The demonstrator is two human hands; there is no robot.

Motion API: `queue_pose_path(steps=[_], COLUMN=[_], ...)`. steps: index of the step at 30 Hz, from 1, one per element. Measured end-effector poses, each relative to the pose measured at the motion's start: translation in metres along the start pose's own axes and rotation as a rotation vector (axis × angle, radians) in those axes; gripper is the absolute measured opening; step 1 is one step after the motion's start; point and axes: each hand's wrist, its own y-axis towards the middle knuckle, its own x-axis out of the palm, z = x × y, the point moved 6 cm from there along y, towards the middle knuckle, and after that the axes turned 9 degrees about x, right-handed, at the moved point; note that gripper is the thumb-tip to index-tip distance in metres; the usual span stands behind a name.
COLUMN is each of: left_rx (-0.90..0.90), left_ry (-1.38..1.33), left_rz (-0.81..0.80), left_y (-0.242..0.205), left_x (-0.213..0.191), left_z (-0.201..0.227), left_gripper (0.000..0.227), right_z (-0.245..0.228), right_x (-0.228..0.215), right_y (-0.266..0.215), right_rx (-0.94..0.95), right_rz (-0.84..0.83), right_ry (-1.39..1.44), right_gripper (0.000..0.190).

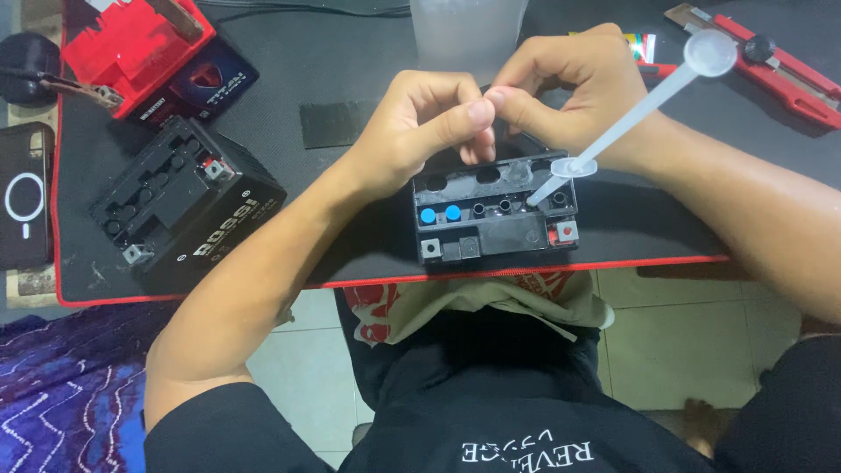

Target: Filling battery cells with liquid using a syringe and wiping the casing with a cloth

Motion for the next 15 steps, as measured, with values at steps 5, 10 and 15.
queue_pose_path(steps=[5, 10, 15], left_rx=[0.007, 0.001, 0.006], left_ry=[-0.014, 0.007, 0.013], left_rz=[-0.002, 0.001, -0.006], left_y=[-0.0001, -0.0002, 0.0002], left_x=[-0.0003, 0.0004, -0.0001], left_z=[-0.0022, 0.0018, 0.0018], left_gripper=[0.032, 0.032, 0.034], right_z=[0.0015, -0.0022, 0.0019], right_x=[0.0001, 0.0, 0.0006], right_y=[-0.0003, 0.0002, -0.0004], right_rx=[0.018, 0.025, 0.023], right_rz=[0.014, 0.004, 0.004], right_ry=[-0.016, -0.007, -0.012], right_gripper=[0.018, 0.017, 0.017])
